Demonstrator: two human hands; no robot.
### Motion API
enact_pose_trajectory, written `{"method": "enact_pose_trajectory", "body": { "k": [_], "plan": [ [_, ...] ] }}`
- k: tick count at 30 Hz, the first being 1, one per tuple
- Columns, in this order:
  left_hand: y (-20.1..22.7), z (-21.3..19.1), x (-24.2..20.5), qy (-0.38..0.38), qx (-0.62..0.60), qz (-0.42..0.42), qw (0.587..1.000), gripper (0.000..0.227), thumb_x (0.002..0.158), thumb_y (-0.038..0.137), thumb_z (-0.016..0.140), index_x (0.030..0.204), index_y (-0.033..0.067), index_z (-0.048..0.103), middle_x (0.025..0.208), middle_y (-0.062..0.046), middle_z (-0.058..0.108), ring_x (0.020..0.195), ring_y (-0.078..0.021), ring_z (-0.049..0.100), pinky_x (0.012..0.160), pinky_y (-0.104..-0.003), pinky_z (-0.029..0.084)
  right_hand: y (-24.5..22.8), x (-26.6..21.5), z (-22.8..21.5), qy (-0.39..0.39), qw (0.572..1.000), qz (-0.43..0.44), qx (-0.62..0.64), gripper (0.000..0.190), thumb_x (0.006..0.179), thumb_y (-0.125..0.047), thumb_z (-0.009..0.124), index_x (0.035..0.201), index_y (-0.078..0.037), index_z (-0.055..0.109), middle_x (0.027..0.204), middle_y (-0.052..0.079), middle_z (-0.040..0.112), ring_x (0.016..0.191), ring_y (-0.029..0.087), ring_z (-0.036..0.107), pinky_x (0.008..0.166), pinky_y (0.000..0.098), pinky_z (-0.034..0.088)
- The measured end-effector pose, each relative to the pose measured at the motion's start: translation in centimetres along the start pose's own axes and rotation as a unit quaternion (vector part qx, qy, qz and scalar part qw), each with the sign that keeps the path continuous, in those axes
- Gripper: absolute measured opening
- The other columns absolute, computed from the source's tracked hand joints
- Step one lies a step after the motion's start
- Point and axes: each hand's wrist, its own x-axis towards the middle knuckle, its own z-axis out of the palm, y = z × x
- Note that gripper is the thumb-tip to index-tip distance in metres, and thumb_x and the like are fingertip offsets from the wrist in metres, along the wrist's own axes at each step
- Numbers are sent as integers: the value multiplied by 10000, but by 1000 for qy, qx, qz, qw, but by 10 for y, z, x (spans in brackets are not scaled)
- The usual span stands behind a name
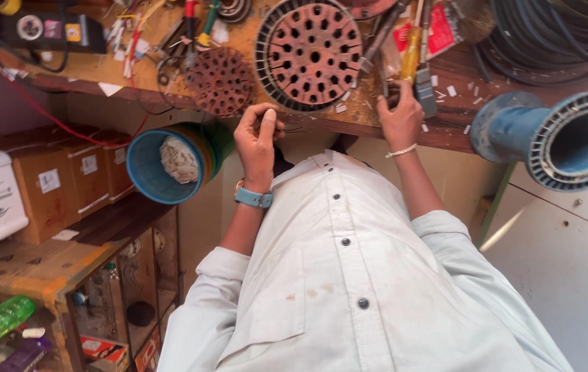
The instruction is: The person uses a chisel and hammer to chip away at a circular copper motor component, then switches to a rubber mallet to tap the same part on a green workbench. The person handles the copper disc and a cylindrical motor stator throughout the process.
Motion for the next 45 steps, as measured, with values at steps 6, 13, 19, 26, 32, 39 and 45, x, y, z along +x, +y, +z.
{"method": "enact_pose_trajectory", "body": {
  "k": [6, 13, 19, 26, 32, 39, 45],
  "plan": [
    [9, -4, 5, 109, -43, 81, 990, 162, 1087, 176, 585, 1109, 43, 676, 693, 16, 560, 608, -57, 478, 559, -241, 419, 1, -4, 5, 27, 1000, 3, -10, 233, 978, -175, 729, 1139, -51, 616, 931, 184, 744, 861, 371, 743, 765, 475, 565],
    [28, -6, 11, 143, -78, 161, 973, 161, 1109, 176, 573, 1147, 42, 654, 674, 18, 513, 595, -64, 440, 552, -246, 370, -5, -5, 4, 51, 998, -17, -28, 259, 967, -182, 738, 1148, -40, 619, 935, 218, 722, 876, 429, 707, 755, 507, 539],
    [44, -9, 17, 125, -110, 195, 967, 151, 1115, 180, 585, 1151, 53, 658, 669, 6, 507, 595, -79, 433, 563, -266, 373, -12, -10, 9, 69, 995, -6, -68, 261, 968, -182, 736, 1162, -46, 624, 998, 237, 715, 915, 457, 684, 747, 531, 523],
    [49, -28, 32, 117, -132, 189, 966, 164, 1106, 195, 582, 1151, 58, 661, 669, 13, 513, 584, -65, 443, 544, -262, 383, -22, -16, 12, 74, 995, 23, -59, 237, 981, -175, 720, 1157, -56, 615, 1024, 209, 723, 932, 427, 695, 780, 510, 531],
    [63, -43, 53, 22, -100, 132, 986, 156, 1096, 169, 590, 1135, 43, 675, 746, 12, 576, 632, -56, 503, 558, -237, 416, -27, -22, 16, 83, 995, 8, -58, 238, 967, -121, 693, 1169, -35, 599, 1048, 204, 711, 942, 411, 696, 794, 500, 525],
    [105, -22, 54, -59, -8, 285, 957, 127, 1087, 133, 611, 1170, 64, 678, 850, 14, 637, 701, -49, 586, 581, -207, 476, -22, -21, 21, 102, 994, 8, -29, 243, 967, -116, 701, 1173, -28, 607, 1039, 206, 706, 952, 401, 691, 821, 494, 524],
    [118, 16, 59, -181, 148, 358, 904, 102, 1066, 114, 683, 1164, 139, 695, 1030, -6, 728, 855, -90, 667, 714, -256, 551, -10, -23, 17, 84, 996, 24, -4, 232, 965, -132, 707, 1161, -19, 653, 1026, 187, 711, 883, 373, 677, 774, 462, 519]
  ]
}}
